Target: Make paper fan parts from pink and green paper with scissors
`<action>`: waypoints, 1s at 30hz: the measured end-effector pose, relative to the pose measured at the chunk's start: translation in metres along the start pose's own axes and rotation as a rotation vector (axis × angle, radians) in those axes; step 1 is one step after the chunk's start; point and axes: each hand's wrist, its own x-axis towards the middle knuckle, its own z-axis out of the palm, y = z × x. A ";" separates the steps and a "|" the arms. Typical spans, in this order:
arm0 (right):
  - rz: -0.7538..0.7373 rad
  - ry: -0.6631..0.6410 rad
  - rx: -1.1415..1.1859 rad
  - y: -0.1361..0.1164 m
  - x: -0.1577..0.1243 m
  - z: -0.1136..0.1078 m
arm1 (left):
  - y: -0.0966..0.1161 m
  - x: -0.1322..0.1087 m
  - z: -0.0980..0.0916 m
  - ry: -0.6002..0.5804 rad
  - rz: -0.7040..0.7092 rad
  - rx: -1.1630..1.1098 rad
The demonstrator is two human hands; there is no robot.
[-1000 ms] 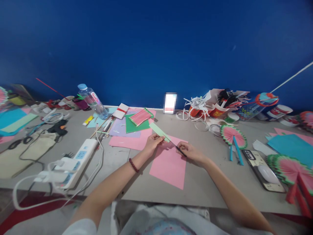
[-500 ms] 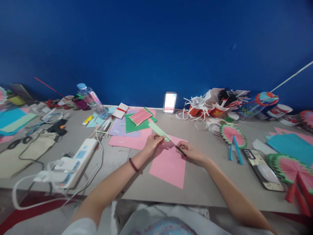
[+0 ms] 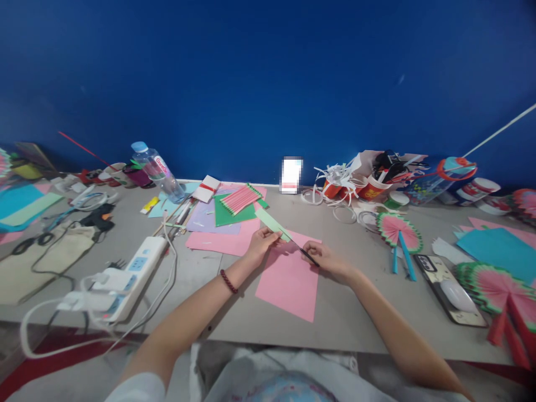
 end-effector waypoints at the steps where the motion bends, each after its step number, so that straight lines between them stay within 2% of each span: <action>1: 0.001 -0.006 0.001 0.000 0.000 0.000 | 0.000 0.000 0.000 -0.002 -0.002 -0.003; 30: -0.018 -0.009 -0.001 0.006 0.002 -0.001 | -0.002 0.000 -0.001 -0.009 -0.002 -0.008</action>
